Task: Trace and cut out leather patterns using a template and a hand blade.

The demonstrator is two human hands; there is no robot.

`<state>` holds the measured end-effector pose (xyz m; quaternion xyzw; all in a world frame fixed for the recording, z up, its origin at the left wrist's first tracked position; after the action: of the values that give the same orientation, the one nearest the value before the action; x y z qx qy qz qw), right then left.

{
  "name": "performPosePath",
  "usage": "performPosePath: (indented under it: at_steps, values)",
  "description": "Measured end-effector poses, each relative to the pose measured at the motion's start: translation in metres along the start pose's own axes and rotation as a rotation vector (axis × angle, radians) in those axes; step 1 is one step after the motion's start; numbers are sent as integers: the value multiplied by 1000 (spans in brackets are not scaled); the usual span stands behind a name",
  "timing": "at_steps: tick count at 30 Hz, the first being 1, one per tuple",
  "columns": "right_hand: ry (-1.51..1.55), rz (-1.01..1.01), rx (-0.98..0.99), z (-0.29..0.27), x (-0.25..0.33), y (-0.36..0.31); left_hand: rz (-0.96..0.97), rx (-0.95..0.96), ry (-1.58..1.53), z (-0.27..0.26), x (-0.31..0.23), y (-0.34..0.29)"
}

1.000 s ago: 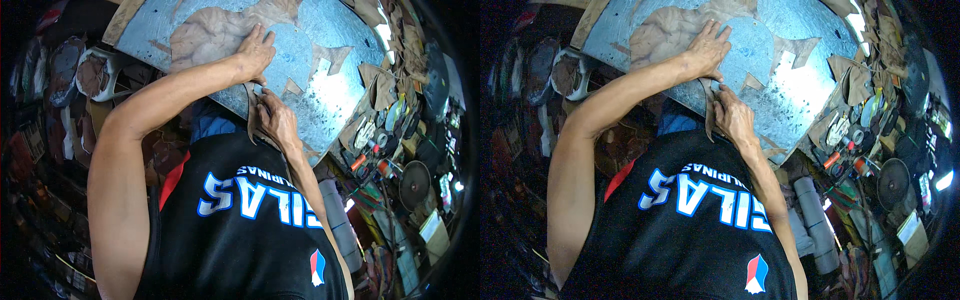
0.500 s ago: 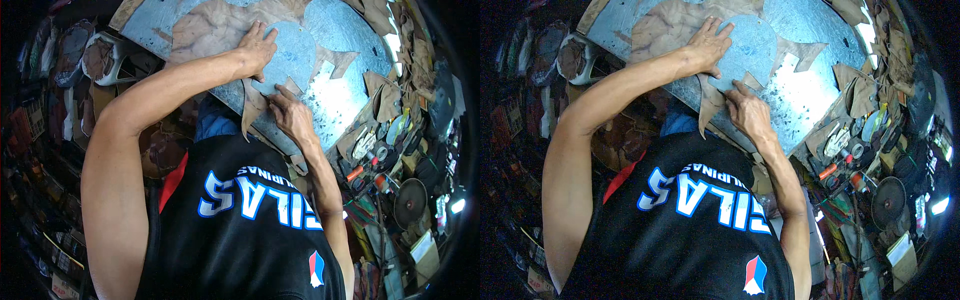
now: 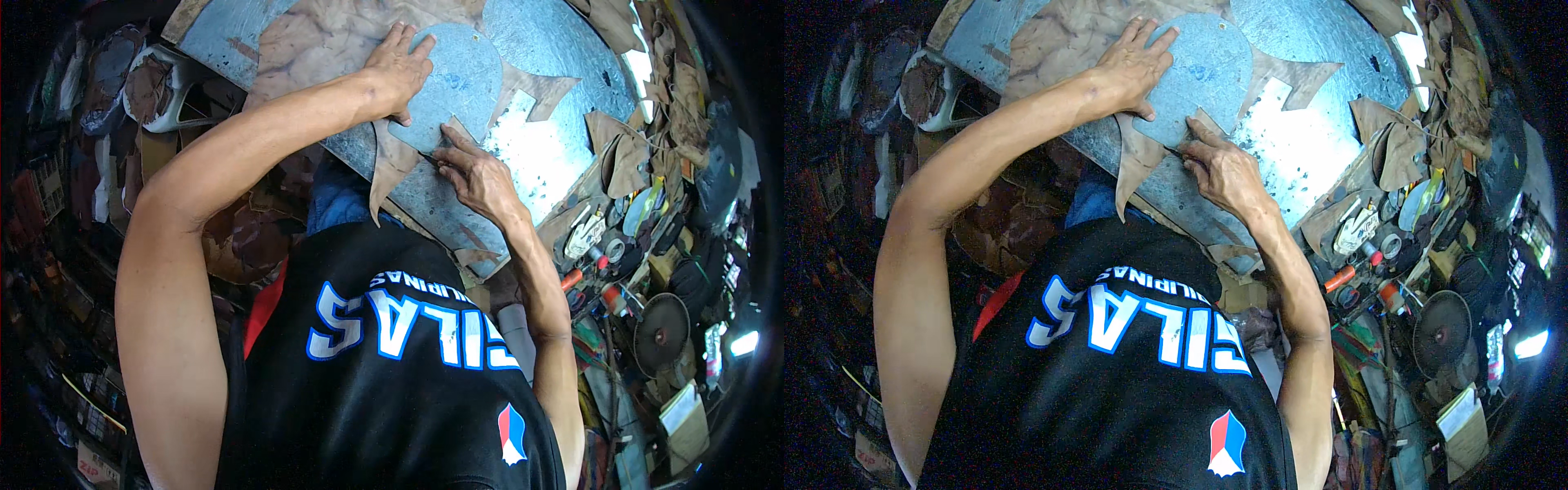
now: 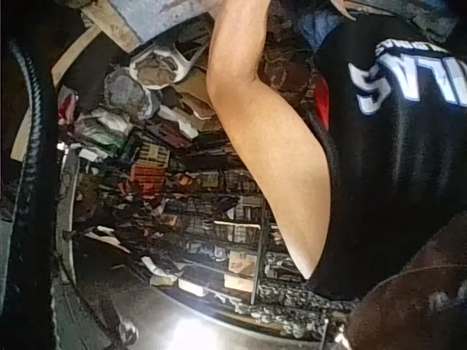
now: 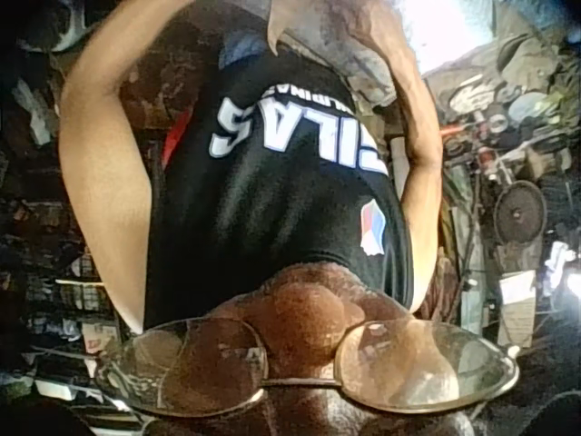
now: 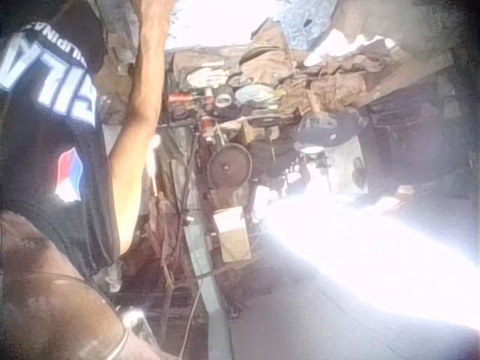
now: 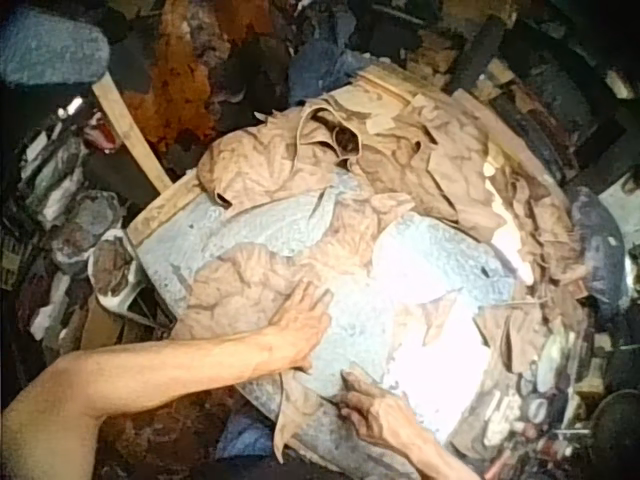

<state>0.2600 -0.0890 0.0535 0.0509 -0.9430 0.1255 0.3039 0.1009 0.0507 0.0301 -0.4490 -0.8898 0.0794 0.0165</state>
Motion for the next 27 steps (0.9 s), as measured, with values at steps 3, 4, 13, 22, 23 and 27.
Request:
performPosePath:
  at_steps: [3,4,13,22,23,27]
  values:
    - [-9,-47,62,-6,-5,5,-15,-2,12,0,-1,-1]
    - [-21,-70,82,-8,-5,6,-17,-1,10,-2,-2,0]
    - [-91,-270,124,-18,-14,21,-23,50,132,-5,-23,1]
    - [-93,-369,135,-19,-20,29,-85,101,86,-8,-34,0]
    - [-84,-389,127,-19,-22,29,-83,97,99,-8,-35,1]
    - [-104,-424,149,-20,-26,34,-83,98,122,-10,-37,1]
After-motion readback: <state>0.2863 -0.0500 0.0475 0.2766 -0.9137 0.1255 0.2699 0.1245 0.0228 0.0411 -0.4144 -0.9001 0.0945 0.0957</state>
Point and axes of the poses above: each hand's wrist, its own y-axis towards the middle knuckle, its own z-axis out of the palm, x = y × z, the point moved 2 cm from there along y, towards the middle knuckle, and after that the axes turned 15 degrees about -x, right-handed, at the moved point
